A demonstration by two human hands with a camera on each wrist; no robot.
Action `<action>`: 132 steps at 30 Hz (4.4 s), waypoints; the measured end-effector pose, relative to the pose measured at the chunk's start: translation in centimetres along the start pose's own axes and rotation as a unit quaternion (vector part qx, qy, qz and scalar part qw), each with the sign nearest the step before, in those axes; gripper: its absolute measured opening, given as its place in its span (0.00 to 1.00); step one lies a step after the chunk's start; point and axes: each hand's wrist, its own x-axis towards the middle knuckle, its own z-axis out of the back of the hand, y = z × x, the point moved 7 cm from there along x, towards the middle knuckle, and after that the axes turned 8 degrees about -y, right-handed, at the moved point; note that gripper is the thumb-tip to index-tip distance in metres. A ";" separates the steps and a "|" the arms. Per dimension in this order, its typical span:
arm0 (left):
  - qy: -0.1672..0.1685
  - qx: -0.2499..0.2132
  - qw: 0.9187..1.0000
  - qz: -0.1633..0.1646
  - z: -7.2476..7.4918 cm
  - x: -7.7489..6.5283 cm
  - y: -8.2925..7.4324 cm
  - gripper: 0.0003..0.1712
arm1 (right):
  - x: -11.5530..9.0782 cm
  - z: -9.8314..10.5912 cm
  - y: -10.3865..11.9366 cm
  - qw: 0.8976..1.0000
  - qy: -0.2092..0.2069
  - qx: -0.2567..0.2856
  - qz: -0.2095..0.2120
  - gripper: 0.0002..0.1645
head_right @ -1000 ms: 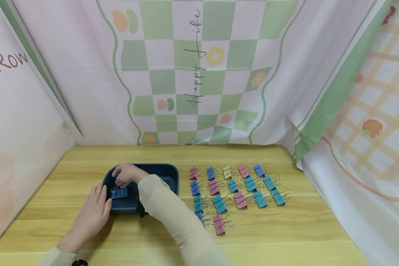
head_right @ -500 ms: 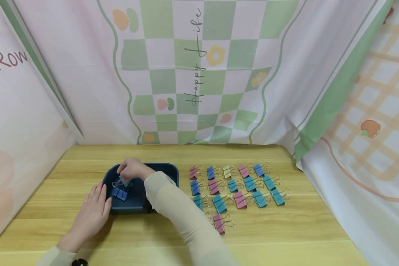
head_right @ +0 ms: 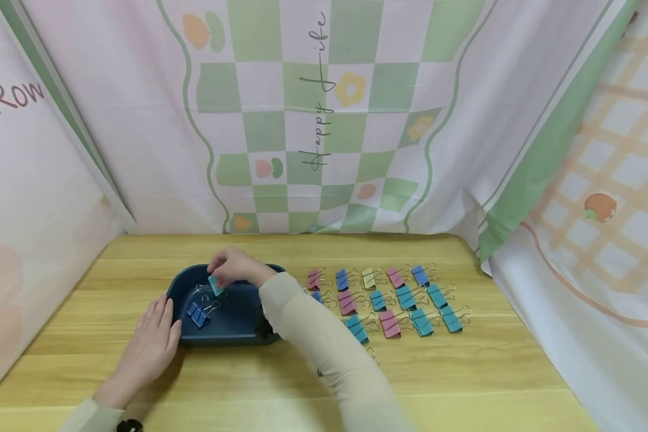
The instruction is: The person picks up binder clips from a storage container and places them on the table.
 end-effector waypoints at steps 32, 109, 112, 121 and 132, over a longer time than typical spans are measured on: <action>-0.001 -0.007 1.000 0.003 0.2 0.0 -0.1 0.31 | -9.5 8.9 -1.4 0.993 -0.025 0.100 0.063 0.15; 0.006 -0.001 1.000 -0.001 -0.2 0.0 0.0 0.32 | -28.3 18.8 -20.2 0.986 -0.077 0.144 -0.025 0.21; 0.006 -0.001 1.000 -0.001 -0.2 0.0 0.0 0.32 | -28.4 18.9 -20.7 0.984 -0.090 0.144 -0.048 0.21; 0.002 -0.003 1.000 -0.004 -0.1 0.0 -0.1 0.32 | -28.7 18.8 -21.4 0.982 -0.087 0.149 -0.077 0.20; 0.014 -0.003 1.000 -0.001 -0.3 -0.1 0.0 0.32 | -28.7 18.9 -21.5 0.983 -0.093 0.129 -0.094 0.21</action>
